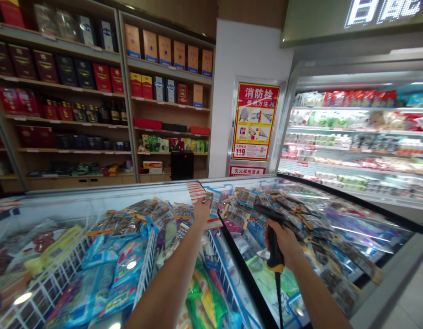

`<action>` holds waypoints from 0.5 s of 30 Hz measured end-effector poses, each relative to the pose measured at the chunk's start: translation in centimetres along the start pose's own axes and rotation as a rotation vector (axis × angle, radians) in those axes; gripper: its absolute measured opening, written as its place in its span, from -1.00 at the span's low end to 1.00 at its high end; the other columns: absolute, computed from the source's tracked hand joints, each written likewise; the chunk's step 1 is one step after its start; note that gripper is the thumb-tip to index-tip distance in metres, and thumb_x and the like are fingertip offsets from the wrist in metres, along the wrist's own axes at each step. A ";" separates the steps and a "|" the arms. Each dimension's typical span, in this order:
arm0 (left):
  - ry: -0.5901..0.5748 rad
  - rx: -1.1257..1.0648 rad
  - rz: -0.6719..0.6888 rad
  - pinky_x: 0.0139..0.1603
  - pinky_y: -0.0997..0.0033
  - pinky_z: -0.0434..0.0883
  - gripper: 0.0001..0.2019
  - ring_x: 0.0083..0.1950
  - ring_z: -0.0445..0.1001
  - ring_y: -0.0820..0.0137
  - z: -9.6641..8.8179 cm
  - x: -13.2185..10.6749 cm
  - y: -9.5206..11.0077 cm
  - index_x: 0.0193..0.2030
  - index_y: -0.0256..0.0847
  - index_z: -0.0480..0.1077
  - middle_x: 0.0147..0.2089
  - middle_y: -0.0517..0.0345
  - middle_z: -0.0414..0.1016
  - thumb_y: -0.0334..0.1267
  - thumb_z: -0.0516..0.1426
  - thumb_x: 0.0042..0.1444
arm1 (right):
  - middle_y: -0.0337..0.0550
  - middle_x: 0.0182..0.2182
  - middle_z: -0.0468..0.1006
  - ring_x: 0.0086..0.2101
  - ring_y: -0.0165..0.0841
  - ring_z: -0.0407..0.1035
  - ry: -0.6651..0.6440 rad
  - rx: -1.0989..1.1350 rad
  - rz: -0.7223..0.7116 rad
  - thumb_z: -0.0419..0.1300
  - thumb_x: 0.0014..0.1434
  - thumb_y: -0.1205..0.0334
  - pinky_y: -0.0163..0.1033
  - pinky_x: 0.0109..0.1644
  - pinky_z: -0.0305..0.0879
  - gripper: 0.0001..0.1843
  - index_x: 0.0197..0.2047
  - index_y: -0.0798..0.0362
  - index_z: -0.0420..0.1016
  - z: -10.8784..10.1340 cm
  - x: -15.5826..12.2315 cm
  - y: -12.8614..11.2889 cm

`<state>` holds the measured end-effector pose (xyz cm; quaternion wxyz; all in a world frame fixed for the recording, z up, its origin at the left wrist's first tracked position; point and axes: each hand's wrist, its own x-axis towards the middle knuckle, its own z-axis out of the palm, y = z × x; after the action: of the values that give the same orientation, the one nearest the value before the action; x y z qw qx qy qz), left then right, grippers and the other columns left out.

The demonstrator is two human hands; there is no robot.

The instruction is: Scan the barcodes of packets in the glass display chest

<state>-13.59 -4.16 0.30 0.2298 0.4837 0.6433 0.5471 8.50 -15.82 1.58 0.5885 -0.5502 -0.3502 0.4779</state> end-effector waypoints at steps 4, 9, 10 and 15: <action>0.068 0.303 0.022 -0.16 0.33 0.33 -0.61 -0.07 0.47 0.20 -3.8 0.4 -0.4 0.08 -0.20 0.33 -0.10 -0.05 0.52 -0.27 -0.01 0.09 | -0.30 -0.76 0.37 -0.74 -0.46 0.22 0.043 -0.016 -0.053 0.22 -0.03 0.09 -0.37 -0.73 0.17 -0.74 -0.58 0.05 0.30 -0.1 0.8 -0.6; 0.063 0.523 0.020 -0.15 0.27 0.33 -0.51 0.00 0.43 0.15 -7.9 0.7 -0.5 0.22 -0.14 0.16 -0.03 -0.05 0.50 -0.23 -0.04 0.12 | -0.30 -0.80 0.34 -0.78 -0.46 0.19 0.073 -0.041 -0.065 0.21 -0.02 0.14 -0.37 -0.76 0.12 -0.73 -0.62 0.05 0.26 0.6 0.9 -1.0; 0.061 0.553 0.031 -0.15 0.25 0.34 -0.51 0.01 0.43 0.13 -8.3 0.7 -0.5 0.23 -0.15 0.15 -0.02 -0.07 0.49 -0.24 -0.05 0.12 | -0.30 -0.81 0.33 -0.78 -0.46 0.18 0.078 -0.045 -0.066 0.20 -0.01 0.14 -0.38 -0.77 0.11 -0.73 -0.63 0.05 0.26 0.8 0.8 -1.1; 0.099 0.714 0.130 -0.15 0.24 0.34 -0.55 0.04 0.38 0.13 -9.4 0.7 -1.4 0.18 -0.19 0.20 0.04 -0.12 0.42 -0.30 -0.07 0.13 | -0.30 -0.83 0.32 -0.81 -0.46 0.16 0.095 -0.066 -0.072 0.19 -0.01 0.16 -0.38 -0.78 0.09 -0.74 -0.63 0.04 0.26 1.2 0.4 -1.3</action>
<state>-22.16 -7.95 1.91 -0.0202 0.5462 0.7720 0.3244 7.74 -14.98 3.04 0.6030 -0.5783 -0.3568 0.4178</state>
